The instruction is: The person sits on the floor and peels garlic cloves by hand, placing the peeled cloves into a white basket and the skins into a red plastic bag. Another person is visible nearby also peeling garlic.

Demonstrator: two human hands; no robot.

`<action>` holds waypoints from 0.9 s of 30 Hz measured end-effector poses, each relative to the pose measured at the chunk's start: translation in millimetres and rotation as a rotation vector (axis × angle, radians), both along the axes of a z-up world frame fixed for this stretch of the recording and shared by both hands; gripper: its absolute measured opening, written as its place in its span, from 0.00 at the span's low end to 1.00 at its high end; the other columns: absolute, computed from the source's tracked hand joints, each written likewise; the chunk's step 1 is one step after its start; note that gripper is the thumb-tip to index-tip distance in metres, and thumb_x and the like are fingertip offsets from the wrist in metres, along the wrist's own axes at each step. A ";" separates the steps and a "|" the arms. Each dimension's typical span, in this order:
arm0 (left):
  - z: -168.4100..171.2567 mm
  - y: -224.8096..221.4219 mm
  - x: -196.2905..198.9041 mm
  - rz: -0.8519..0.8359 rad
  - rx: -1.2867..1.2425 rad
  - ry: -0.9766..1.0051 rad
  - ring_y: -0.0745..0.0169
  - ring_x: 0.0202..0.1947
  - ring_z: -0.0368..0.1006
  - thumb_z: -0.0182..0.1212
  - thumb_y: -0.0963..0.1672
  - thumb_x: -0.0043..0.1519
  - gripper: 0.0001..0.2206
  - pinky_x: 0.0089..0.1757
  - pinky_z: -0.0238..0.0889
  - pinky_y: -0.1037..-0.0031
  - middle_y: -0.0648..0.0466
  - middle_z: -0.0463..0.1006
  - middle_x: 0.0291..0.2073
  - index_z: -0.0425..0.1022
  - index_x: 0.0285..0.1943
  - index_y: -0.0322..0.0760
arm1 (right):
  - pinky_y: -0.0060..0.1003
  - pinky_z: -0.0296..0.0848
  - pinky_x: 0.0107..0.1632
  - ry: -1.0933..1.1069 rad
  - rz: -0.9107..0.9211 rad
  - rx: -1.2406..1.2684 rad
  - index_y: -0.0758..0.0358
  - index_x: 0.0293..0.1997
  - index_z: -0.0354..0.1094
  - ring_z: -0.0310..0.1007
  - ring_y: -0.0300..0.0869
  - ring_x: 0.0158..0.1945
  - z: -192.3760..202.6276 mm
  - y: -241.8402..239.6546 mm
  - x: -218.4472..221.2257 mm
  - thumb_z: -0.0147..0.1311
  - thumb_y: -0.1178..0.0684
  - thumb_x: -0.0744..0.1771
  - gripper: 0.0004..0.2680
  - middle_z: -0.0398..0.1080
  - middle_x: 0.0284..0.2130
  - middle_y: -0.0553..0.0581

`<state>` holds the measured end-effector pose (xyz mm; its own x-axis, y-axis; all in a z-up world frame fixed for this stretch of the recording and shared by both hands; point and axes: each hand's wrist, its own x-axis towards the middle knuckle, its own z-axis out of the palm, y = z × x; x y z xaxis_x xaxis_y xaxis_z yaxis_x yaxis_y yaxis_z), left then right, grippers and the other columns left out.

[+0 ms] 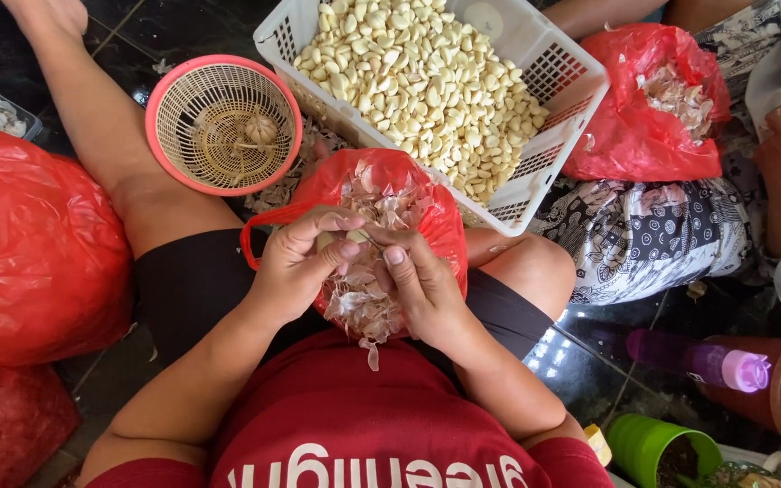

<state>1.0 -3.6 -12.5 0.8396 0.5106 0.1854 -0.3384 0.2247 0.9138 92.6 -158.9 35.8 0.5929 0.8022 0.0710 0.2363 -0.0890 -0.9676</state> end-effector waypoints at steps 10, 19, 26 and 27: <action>-5.1 -4.3 -0.3 -0.092 -0.245 -0.034 0.73 0.28 0.70 0.64 0.35 0.62 0.09 0.30 0.70 0.81 0.44 0.79 0.44 0.77 0.50 0.22 | 0.29 0.64 0.27 0.041 -0.056 0.078 0.62 0.59 0.69 0.57 0.36 0.20 6.1 -0.6 3.9 0.39 0.55 0.73 0.12 0.62 0.17 0.52; -6.1 -2.9 0.1 -0.177 -0.456 -0.020 0.67 0.37 0.73 0.62 0.38 0.63 0.14 0.33 0.69 0.81 0.42 0.78 0.45 0.73 0.56 0.21 | 0.35 0.70 0.30 -0.150 -0.048 0.052 0.64 0.60 0.67 0.63 0.40 0.21 3.7 -6.6 3.5 0.40 0.55 0.73 0.11 0.67 0.18 0.54; -3.5 7.7 -5.5 -0.179 -0.512 0.114 0.61 0.40 0.76 0.55 0.37 0.63 0.15 0.34 0.68 0.79 0.40 0.80 0.48 0.75 0.59 0.27 | 0.28 0.65 0.24 -0.161 -0.314 0.237 0.66 0.60 0.65 0.63 0.36 0.19 -0.9 -12.3 25.3 0.35 0.54 0.75 0.12 0.67 0.20 0.54; 6.5 12.1 -5.8 -0.182 -0.515 0.118 0.61 0.40 0.76 0.55 0.37 0.63 0.15 0.34 0.68 0.79 0.40 0.80 0.48 0.75 0.59 0.27 | 0.28 0.65 0.24 -0.159 -0.318 0.234 0.66 0.60 0.65 0.63 0.36 0.19 13.8 -16.1 28.1 0.35 0.54 0.75 0.12 0.67 0.20 0.54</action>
<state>-4.7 8.5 -6.0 0.9227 0.3552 -0.1499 -0.1548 0.6974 0.6997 120.7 -175.0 49.6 0.7751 0.5326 0.3399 0.3802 0.0365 -0.9242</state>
